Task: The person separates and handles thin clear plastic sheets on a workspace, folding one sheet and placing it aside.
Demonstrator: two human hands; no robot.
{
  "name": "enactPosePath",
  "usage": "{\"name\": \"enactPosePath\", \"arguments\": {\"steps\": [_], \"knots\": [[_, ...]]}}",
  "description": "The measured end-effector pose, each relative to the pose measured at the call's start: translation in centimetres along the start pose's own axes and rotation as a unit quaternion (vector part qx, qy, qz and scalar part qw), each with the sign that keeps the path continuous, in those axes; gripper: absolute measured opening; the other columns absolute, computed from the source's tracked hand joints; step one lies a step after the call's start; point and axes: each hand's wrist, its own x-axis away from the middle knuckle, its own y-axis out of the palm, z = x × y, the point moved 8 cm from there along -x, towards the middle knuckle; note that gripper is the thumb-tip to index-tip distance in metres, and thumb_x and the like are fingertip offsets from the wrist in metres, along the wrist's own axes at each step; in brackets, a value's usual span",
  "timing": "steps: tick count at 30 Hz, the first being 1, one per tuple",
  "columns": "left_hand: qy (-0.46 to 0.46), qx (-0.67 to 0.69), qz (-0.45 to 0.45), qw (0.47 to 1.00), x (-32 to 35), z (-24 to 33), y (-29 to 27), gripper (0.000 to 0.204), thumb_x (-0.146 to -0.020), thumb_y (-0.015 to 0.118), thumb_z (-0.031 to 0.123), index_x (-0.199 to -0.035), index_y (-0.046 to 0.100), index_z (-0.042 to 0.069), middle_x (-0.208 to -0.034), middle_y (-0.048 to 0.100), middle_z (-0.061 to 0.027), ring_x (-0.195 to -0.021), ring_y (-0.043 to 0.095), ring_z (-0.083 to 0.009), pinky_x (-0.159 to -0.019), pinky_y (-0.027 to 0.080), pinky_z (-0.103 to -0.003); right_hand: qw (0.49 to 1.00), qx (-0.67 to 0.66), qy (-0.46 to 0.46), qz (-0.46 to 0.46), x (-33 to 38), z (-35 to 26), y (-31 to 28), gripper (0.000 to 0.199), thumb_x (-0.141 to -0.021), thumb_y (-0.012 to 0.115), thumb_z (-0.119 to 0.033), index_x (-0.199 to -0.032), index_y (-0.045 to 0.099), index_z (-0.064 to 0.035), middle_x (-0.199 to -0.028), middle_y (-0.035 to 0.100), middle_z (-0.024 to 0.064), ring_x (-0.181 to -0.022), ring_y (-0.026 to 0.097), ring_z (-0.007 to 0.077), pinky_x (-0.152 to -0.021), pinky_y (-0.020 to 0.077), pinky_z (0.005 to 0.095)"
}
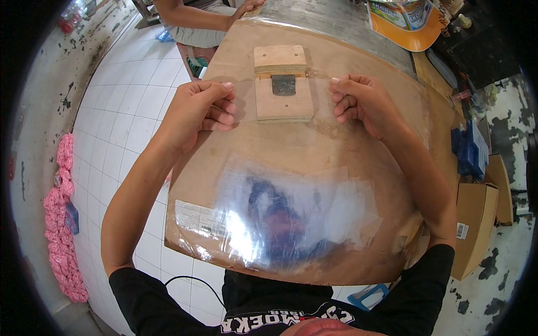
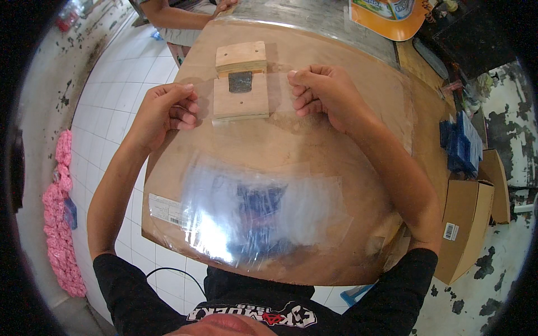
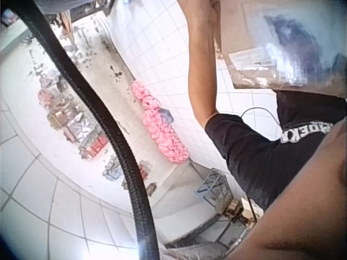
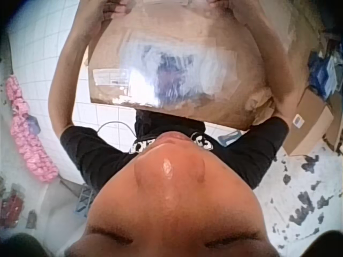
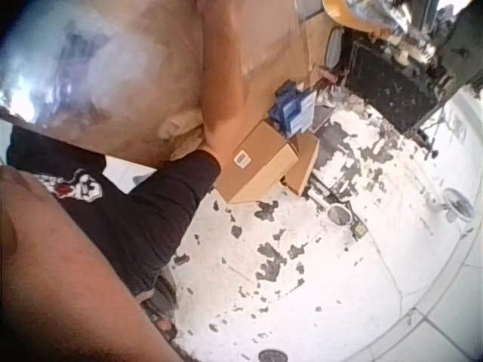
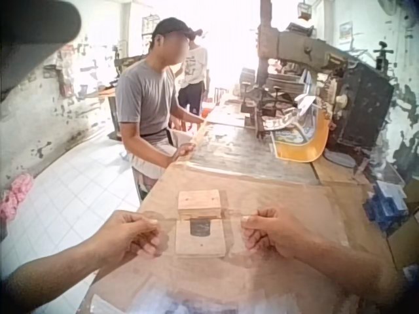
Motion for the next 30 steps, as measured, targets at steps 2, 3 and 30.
{"name": "enactPosePath", "arguments": {"steps": [2, 3, 30], "knots": [[0.001, -0.004, 0.004, 1.000, 0.05, -0.04, -0.11, 0.023, -0.090, 0.063, 0.026, -0.084, 0.063, 0.004, -0.070, 0.064, -0.0055, -0.053, 0.062, -0.0093, -0.051, 0.054, -0.022, 1.000, 0.001, -0.005, 0.001, 0.05, -0.06, 0.21, 0.022, -0.086, 0.069, -0.025, -0.079, 0.062, -0.0054, -0.072, 0.059, 0.0019, -0.058, 0.060, 0.0109, -0.052, 0.0520, 0.0249], [0.003, -0.006, 0.006, 1.000, 0.08, 0.02, -0.12, 0.022, -0.090, 0.063, 0.026, -0.084, 0.063, 0.004, -0.070, 0.064, -0.0055, -0.052, 0.062, -0.0093, -0.051, 0.054, -0.022, 1.000, 0.003, -0.008, 0.002, 0.12, -0.19, 0.25, 0.022, -0.086, 0.069, -0.025, -0.078, 0.062, -0.0054, -0.072, 0.059, 0.0019, -0.058, 0.060, 0.0109, -0.051, 0.0519, 0.0250], [0.010, 0.020, 0.000, 1.000, 0.15, -0.08, -0.32, 0.023, -0.089, 0.062, 0.026, -0.086, 0.061, 0.003, -0.074, 0.063, -0.0061, -0.057, 0.063, -0.0117, -0.054, 0.054, -0.023, 1.000, -0.014, 0.003, 0.018, 0.29, 0.18, -0.11, 0.019, -0.089, 0.064, -0.023, -0.089, 0.062, -0.0033, -0.075, 0.060, 0.0028, -0.060, 0.062, 0.0119, -0.052, 0.0526, 0.0246]]}}
